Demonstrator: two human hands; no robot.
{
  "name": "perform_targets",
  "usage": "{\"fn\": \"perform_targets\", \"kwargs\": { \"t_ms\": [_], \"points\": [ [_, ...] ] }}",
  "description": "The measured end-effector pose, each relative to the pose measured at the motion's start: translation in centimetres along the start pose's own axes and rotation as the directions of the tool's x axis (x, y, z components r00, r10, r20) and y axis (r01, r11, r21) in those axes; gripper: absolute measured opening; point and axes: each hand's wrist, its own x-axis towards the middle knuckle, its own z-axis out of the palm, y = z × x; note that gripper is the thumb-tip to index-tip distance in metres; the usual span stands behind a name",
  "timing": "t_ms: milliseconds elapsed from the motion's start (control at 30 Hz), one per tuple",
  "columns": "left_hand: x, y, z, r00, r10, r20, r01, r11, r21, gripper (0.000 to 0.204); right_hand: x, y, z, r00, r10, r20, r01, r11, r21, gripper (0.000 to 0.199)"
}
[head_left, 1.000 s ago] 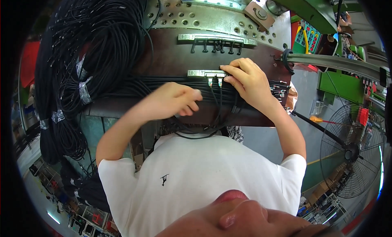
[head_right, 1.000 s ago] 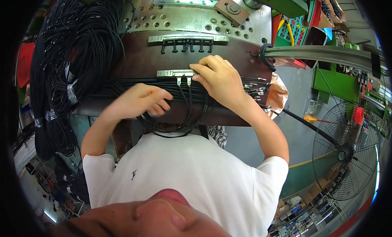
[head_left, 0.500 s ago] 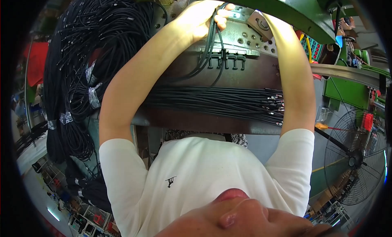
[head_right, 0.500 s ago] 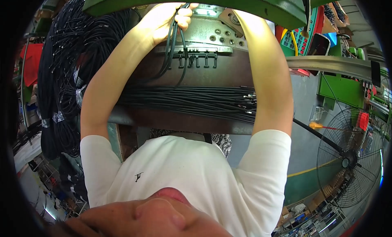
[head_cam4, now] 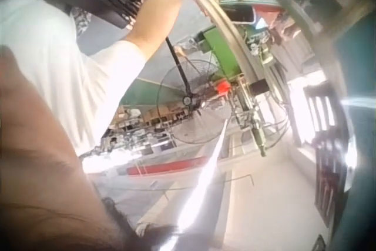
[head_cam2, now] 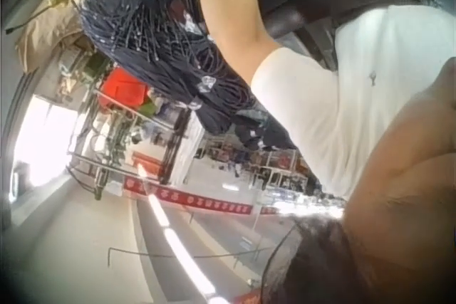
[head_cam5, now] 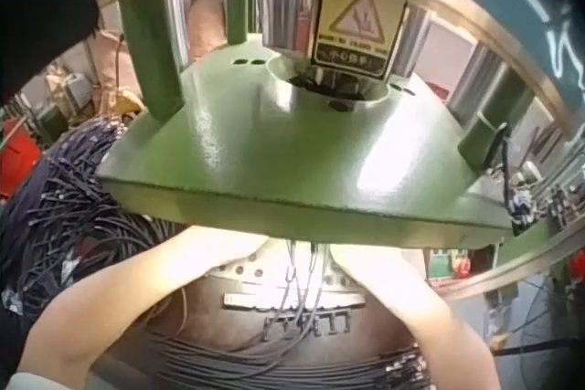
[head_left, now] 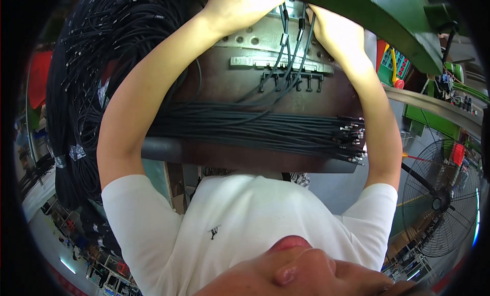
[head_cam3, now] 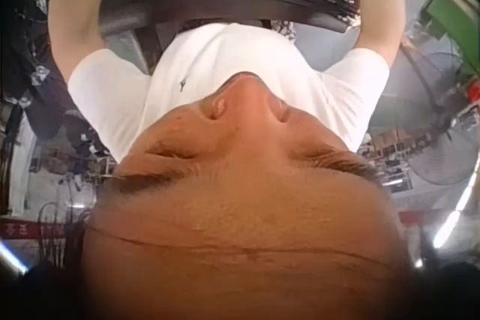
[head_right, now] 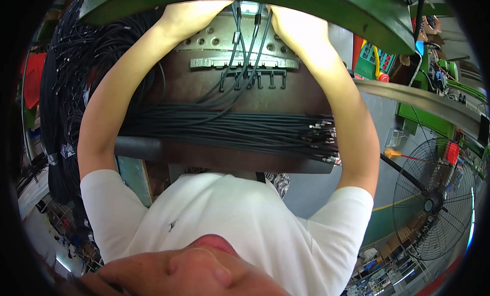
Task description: The recorder picks individual black cables from a large bundle and inserts their connectors into a metal fixture on a workbench for organization or assembly.
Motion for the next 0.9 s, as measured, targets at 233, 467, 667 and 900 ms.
{"fn": "perform_targets", "kwargs": {
  "t_ms": [233, 467, 667, 900],
  "points": [
    [0.2, -0.2, 0.8, 0.979, 0.144, -0.142, -0.139, 0.989, 0.043, 0.026, -0.1, 1.0, 1.4, 0.988, 0.084, 0.132, -0.074, 0.994, -0.08, 0.022],
    [-0.2, -0.7, 0.7, 0.985, 0.108, -0.133, -0.086, 0.983, 0.162, 0.026, -1.5, 4.0, 2.7, 0.986, -0.095, -0.138, 0.103, 0.993, 0.054, 0.019],
    [-0.6, -0.4, 0.9, 0.992, 0.069, -0.109, -0.038, 0.964, 0.264, 0.026, -1.7, 3.3, 2.4, 0.996, 0.039, -0.085, -0.03, 0.994, 0.107, 0.019],
    [-1.7, 0.9, 0.3, 0.995, 0.053, -0.082, -0.017, 0.923, 0.385, 0.027, -0.2, 2.3, 0.5, 0.931, 0.326, 0.164, -0.362, 0.884, 0.296, 0.028]
  ]
}}
